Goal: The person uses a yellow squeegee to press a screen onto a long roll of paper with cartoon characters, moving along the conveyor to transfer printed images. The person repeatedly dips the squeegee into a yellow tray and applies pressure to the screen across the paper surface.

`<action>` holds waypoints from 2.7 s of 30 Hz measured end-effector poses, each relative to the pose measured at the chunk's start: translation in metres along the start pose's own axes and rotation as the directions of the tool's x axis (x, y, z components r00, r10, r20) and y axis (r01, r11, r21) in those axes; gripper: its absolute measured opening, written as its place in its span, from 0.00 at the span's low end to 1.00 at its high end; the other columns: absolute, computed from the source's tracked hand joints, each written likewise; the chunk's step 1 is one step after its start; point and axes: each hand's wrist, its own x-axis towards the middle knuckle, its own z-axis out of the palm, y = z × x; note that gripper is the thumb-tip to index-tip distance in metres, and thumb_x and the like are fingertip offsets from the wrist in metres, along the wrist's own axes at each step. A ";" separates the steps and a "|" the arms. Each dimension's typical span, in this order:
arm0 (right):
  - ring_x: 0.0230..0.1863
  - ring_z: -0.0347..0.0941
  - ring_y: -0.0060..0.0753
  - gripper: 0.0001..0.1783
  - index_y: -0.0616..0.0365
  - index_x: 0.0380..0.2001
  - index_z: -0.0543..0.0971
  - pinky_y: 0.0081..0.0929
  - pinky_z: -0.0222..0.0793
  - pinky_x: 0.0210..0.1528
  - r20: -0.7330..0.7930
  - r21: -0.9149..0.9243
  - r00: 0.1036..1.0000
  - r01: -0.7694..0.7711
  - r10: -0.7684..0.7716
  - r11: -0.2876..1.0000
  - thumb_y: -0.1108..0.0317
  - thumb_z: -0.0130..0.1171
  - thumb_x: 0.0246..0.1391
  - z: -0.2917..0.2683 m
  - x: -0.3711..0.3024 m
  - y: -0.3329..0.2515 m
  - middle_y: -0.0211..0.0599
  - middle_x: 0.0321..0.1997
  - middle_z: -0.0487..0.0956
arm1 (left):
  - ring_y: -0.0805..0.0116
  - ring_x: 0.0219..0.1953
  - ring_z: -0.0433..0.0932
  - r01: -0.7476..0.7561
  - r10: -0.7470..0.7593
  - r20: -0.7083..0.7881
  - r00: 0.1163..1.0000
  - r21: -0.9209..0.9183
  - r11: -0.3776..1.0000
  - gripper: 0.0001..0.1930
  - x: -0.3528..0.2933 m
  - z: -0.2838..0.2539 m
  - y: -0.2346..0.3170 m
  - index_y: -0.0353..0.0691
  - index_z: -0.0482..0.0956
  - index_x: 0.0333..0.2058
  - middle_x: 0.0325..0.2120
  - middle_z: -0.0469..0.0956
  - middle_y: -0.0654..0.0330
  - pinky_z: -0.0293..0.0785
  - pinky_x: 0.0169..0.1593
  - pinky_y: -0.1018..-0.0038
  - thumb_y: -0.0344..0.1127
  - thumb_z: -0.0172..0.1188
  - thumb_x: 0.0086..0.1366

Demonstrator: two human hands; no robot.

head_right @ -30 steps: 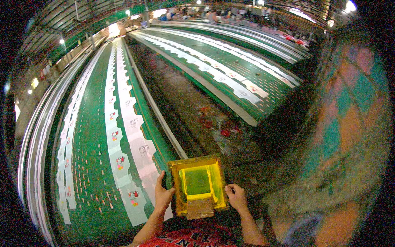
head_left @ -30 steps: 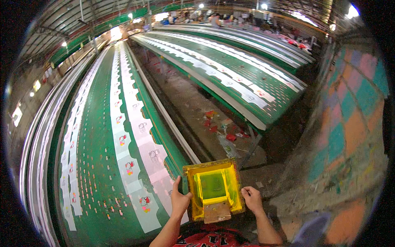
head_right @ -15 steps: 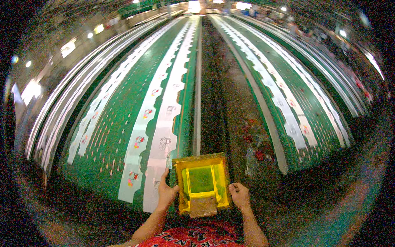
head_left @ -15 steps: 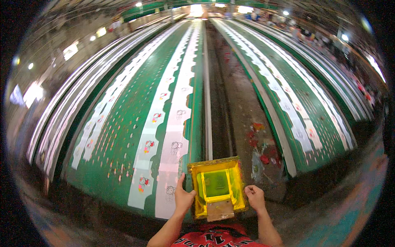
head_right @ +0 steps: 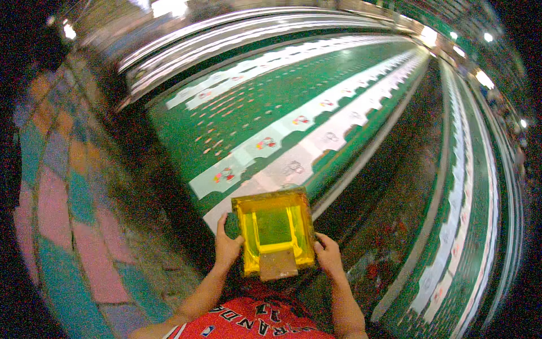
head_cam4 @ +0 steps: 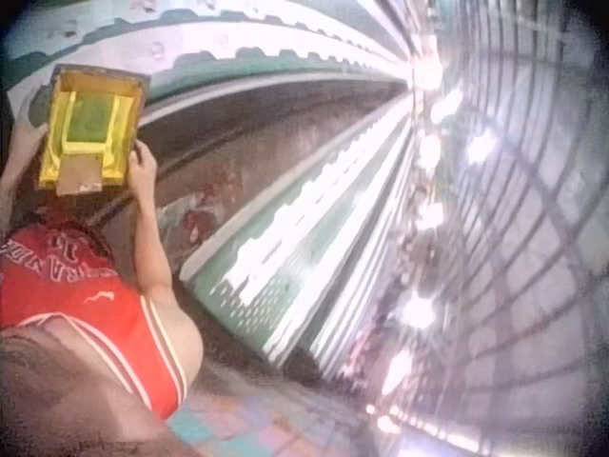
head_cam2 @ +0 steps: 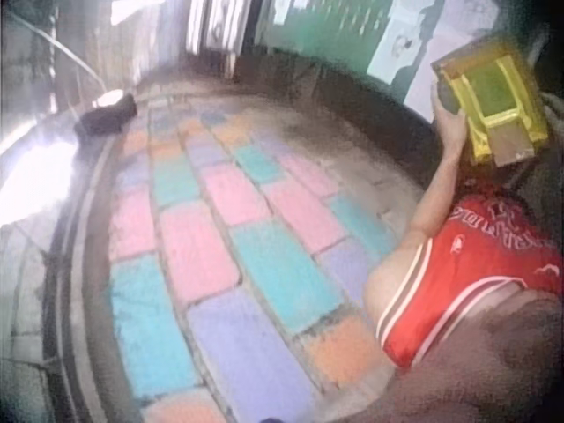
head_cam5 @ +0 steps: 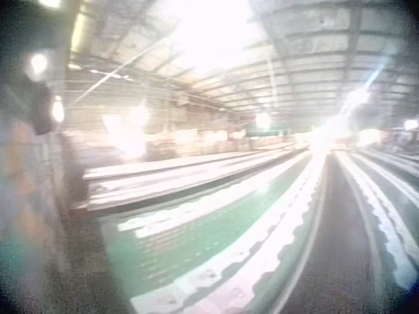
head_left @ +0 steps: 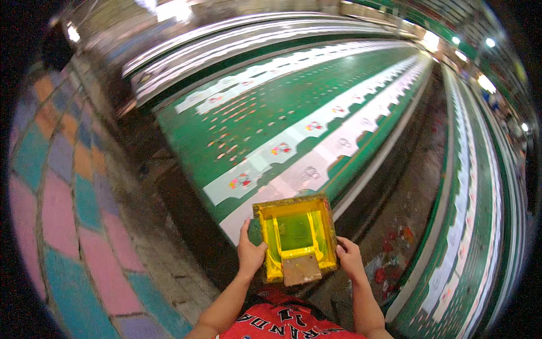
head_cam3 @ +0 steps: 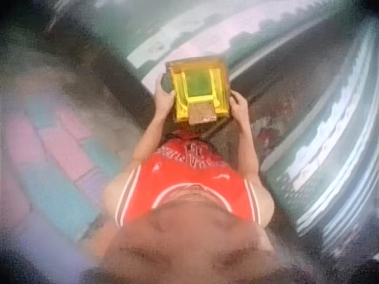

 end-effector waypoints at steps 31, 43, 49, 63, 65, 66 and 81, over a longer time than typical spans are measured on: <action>0.53 0.74 0.59 0.19 0.64 0.49 0.81 0.48 0.71 0.56 0.594 -0.093 0.580 0.738 -0.558 0.669 0.64 0.65 0.58 0.091 0.175 -0.036 0.53 0.49 0.79 | 0.50 0.68 0.69 0.288 -0.289 -0.480 0.828 -0.078 0.955 0.44 0.044 0.012 -0.094 0.43 0.63 0.68 0.66 0.69 0.46 0.68 0.66 0.59 0.22 0.69 0.50; 0.52 0.73 0.51 0.24 0.58 0.48 0.79 0.47 0.71 0.55 0.804 -0.001 0.210 0.936 -0.556 0.353 0.73 0.64 0.41 0.106 0.127 -0.078 0.43 0.49 0.78 | 0.51 0.65 0.70 0.239 -0.292 -0.443 0.848 -0.173 0.956 0.45 0.041 0.010 -0.098 0.45 0.61 0.70 0.68 0.65 0.46 0.69 0.62 0.62 0.21 0.64 0.51; 0.50 0.75 0.52 0.22 0.61 0.44 0.79 0.44 0.73 0.53 0.812 0.051 0.200 0.912 -0.548 0.408 0.78 0.62 0.40 0.112 0.135 -0.072 0.46 0.46 0.79 | 0.49 0.69 0.66 0.274 -0.292 -0.433 0.853 -0.105 0.956 0.45 0.040 0.009 -0.085 0.46 0.59 0.70 0.69 0.64 0.48 0.66 0.66 0.60 0.22 0.66 0.52; 0.47 0.76 0.53 0.16 0.58 0.39 0.79 0.45 0.75 0.50 0.797 -0.016 0.249 0.919 -0.550 0.394 0.77 0.59 0.43 0.209 0.222 -0.113 0.45 0.43 0.79 | 0.44 0.69 0.64 0.360 -0.322 -0.391 0.862 0.026 0.933 0.47 0.043 0.010 -0.074 0.46 0.56 0.71 0.67 0.63 0.46 0.65 0.68 0.56 0.24 0.68 0.54; 0.47 0.76 0.53 0.18 0.58 0.40 0.80 0.45 0.75 0.50 0.774 -0.008 0.232 0.934 -0.589 0.357 0.79 0.59 0.41 0.208 0.214 -0.098 0.44 0.44 0.80 | 0.47 0.67 0.68 0.327 -0.278 -0.447 0.850 0.034 0.944 0.47 0.041 0.011 -0.089 0.44 0.58 0.70 0.66 0.67 0.46 0.65 0.68 0.59 0.23 0.71 0.51; 0.47 0.76 0.53 0.18 0.58 0.40 0.80 0.45 0.75 0.50 0.742 0.024 0.209 0.941 -0.637 0.337 0.79 0.58 0.41 0.195 0.199 -0.085 0.44 0.44 0.79 | 0.49 0.67 0.69 0.313 -0.252 -0.481 0.840 0.050 0.948 0.48 0.039 0.012 -0.094 0.42 0.60 0.69 0.65 0.69 0.47 0.65 0.69 0.61 0.23 0.72 0.49; 0.46 0.76 0.49 0.24 0.62 0.43 0.79 0.40 0.75 0.51 0.786 0.074 0.141 0.945 -0.602 0.318 0.78 0.63 0.36 0.030 0.244 -0.085 0.43 0.43 0.79 | 0.51 0.71 0.64 0.190 -0.162 -0.524 0.836 0.000 0.982 0.45 0.089 0.112 -0.006 0.42 0.62 0.71 0.69 0.64 0.47 0.62 0.71 0.61 0.19 0.64 0.51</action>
